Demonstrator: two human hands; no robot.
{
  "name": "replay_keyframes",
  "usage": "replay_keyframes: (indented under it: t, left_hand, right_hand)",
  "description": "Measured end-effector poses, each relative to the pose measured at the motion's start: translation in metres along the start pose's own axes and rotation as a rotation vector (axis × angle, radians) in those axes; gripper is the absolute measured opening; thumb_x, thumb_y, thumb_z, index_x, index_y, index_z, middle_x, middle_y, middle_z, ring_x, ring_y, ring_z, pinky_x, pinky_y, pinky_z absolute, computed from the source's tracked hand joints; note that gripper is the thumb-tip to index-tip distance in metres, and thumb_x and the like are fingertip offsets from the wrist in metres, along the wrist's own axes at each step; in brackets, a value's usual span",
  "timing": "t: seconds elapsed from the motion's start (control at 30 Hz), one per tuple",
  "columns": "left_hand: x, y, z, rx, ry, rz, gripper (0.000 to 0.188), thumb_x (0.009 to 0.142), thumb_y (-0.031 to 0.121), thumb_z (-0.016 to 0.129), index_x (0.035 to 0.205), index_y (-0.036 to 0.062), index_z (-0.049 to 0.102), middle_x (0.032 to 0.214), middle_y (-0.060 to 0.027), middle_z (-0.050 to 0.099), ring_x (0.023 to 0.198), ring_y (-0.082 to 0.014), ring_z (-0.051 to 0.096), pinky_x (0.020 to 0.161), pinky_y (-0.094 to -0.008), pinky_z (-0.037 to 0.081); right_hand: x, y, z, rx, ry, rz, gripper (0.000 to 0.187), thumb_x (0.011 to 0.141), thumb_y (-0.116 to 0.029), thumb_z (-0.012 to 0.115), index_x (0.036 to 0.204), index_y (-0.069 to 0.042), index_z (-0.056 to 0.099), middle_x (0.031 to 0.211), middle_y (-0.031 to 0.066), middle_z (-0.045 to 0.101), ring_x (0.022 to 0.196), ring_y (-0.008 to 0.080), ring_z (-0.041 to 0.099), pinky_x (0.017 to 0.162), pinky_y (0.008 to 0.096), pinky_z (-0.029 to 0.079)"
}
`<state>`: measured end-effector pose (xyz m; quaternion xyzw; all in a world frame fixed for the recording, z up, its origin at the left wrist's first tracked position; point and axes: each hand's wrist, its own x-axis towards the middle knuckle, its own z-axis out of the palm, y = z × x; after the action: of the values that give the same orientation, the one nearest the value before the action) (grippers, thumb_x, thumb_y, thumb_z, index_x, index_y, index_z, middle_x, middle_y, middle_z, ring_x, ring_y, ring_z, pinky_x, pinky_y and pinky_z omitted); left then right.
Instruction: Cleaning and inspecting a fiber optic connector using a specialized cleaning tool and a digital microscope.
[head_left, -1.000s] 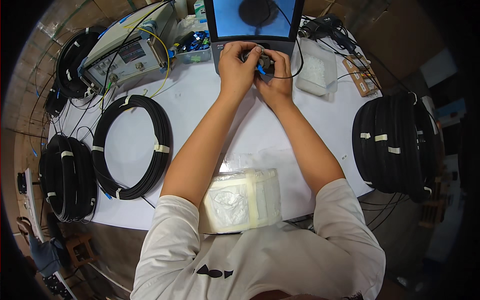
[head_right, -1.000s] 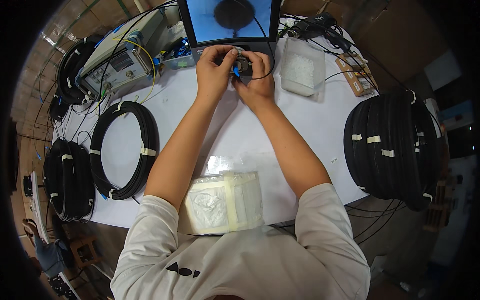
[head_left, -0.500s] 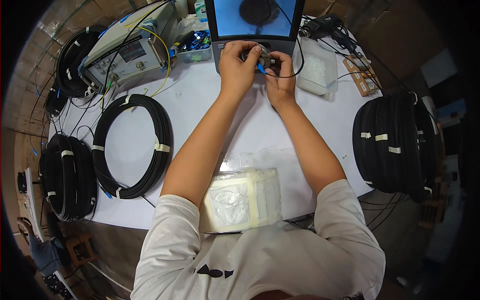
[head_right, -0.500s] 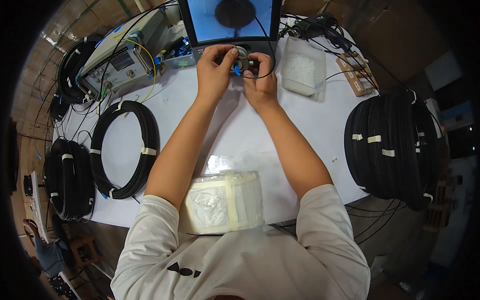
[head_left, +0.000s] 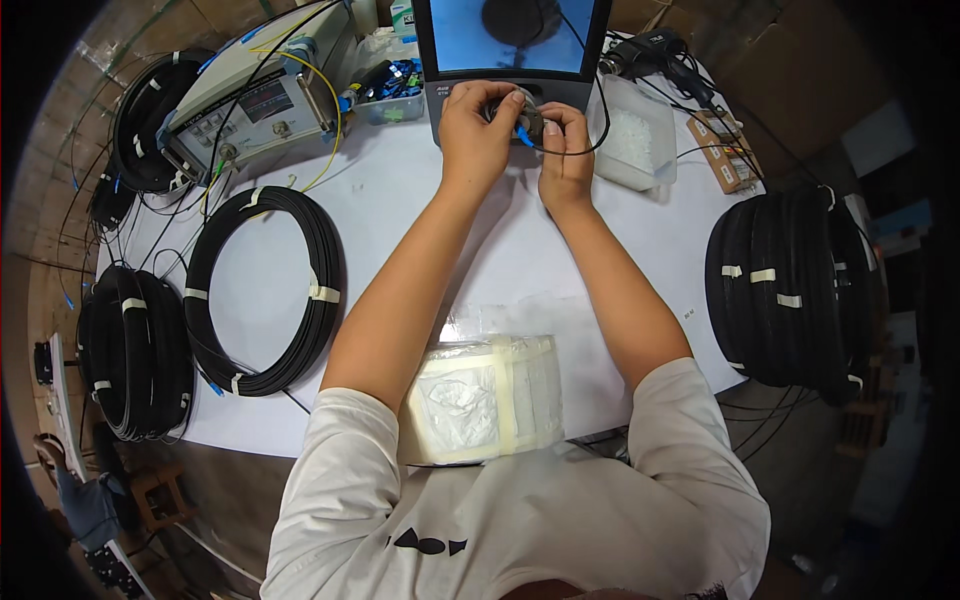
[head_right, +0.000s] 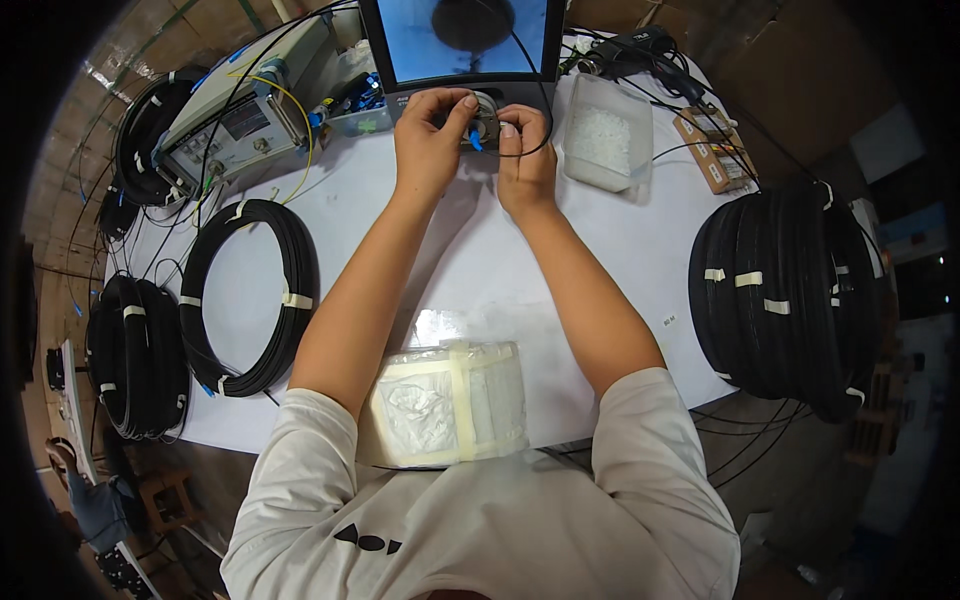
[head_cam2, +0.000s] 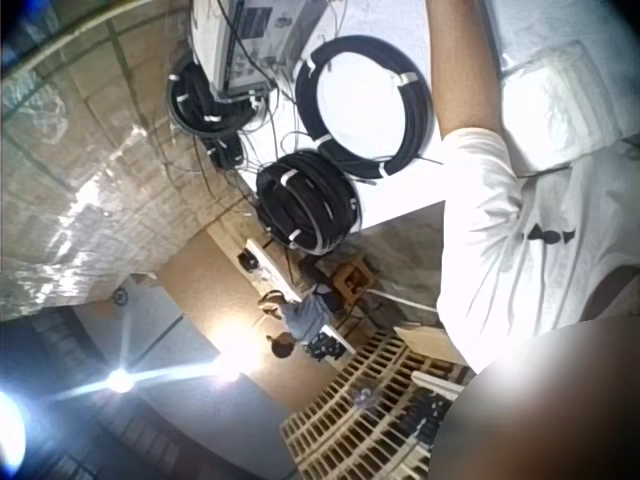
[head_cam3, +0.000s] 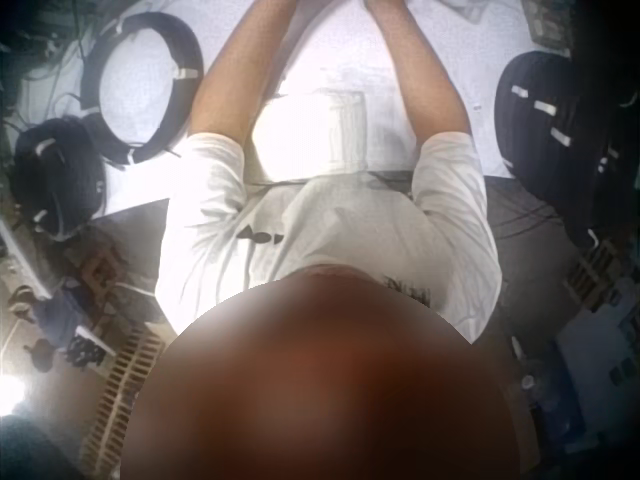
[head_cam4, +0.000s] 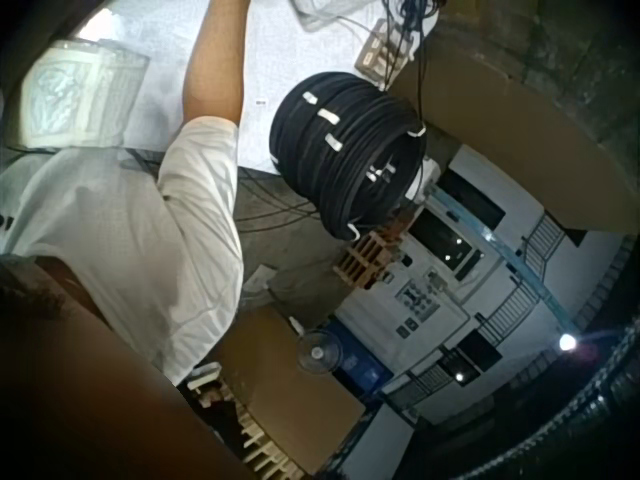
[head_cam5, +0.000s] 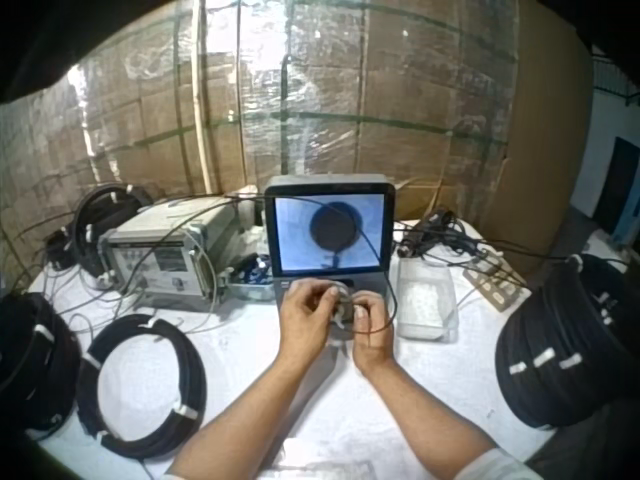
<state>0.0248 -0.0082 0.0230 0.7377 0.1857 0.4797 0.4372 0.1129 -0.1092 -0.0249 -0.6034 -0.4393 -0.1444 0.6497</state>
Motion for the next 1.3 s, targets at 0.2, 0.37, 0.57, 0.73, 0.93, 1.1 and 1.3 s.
replay_keyframes:
  t: [0.2,0.37,0.57,0.73,0.93,1.1,1.3]
  left_hand:
    - [0.0,-0.001,0.0,0.011,0.009,0.021,0.02,0.094,0.017,0.077,0.104,-0.001,0.076,0.104,-0.0081,0.067,0.091,-0.0163,0.067,0.082,-0.0285,0.053]
    - [0.002,-0.004,0.0,-0.025,0.007,0.007,0.021,0.094,0.017,0.077,0.104,-0.0013,0.076,0.103,-0.0083,0.067,0.091,-0.0165,0.067,0.083,-0.0285,0.054]
    - [0.002,-0.004,0.001,-0.017,0.01,0.018,0.02,0.094,0.017,0.077,0.104,-0.0012,0.076,0.104,-0.0088,0.067,0.091,-0.0169,0.067,0.083,-0.029,0.054]
    - [0.0,0.0,-0.001,0.011,0.036,0.025,0.02,0.093,0.018,0.077,0.103,0.0003,0.077,0.103,-0.0094,0.068,0.091,-0.0175,0.068,0.083,-0.03,0.054]
    - [-0.003,-0.006,0.0,-0.052,0.058,0.006,0.02,0.087,0.025,0.078,0.096,0.0078,0.08,0.1,-0.0103,0.071,0.101,-0.0302,0.064,0.09,-0.0413,0.051]
    - [0.005,-0.009,0.0,-0.01,0.028,0.099,0.024,0.087,0.022,0.079,0.103,0.0038,0.078,0.102,-0.013,0.071,0.095,-0.0292,0.07,0.084,-0.0384,0.055]
    - [0.006,0.01,-0.007,-0.011,0.037,0.064,0.027,0.092,0.029,0.073,0.1,0.0042,0.08,0.105,-0.0159,0.072,0.097,-0.0343,0.07,0.088,-0.0425,0.055]
  right_hand:
    - [0.002,-0.002,0.0,-0.04,0.0,0.008,0.019,0.108,-0.02,0.048,0.112,-0.004,0.06,0.115,0.0135,0.067,0.101,0.029,0.067,0.092,0.0373,0.052]
    - [0.002,-0.003,0.001,-0.046,-0.006,0.016,0.02,0.109,-0.02,0.048,0.111,-0.005,0.06,0.114,0.0132,0.068,0.101,0.0293,0.067,0.091,0.0374,0.052]
    - [0.002,-0.001,0.001,-0.052,0.004,-0.005,0.02,0.109,-0.02,0.048,0.112,-0.004,0.06,0.114,0.0134,0.067,0.1,0.0294,0.067,0.091,0.0371,0.052]
    - [0.001,-0.012,-0.008,-0.054,0.001,-0.049,0.024,0.1,-0.019,0.061,0.119,-0.006,0.059,0.122,0.0155,0.063,0.105,0.0326,0.064,0.093,0.0399,0.052]
    - [0.001,-0.037,-0.012,-0.242,-0.006,-0.326,0.042,0.081,-0.01,0.081,0.12,-0.011,0.064,0.122,0.0132,0.063,0.108,0.0355,0.062,0.099,0.0446,0.049]
    - [0.006,-0.034,-0.014,-0.285,-0.044,-0.447,0.016,0.086,-0.011,0.082,0.1,-0.011,0.075,0.104,0.0053,0.072,0.103,0.0285,0.065,0.093,0.0384,0.05]
    - [0.006,-0.052,-0.017,-0.098,-0.173,-0.241,0.012,0.098,-0.002,0.07,0.109,0.001,0.075,0.119,0.0146,0.07,0.106,0.0249,0.068,0.087,0.0313,0.058]
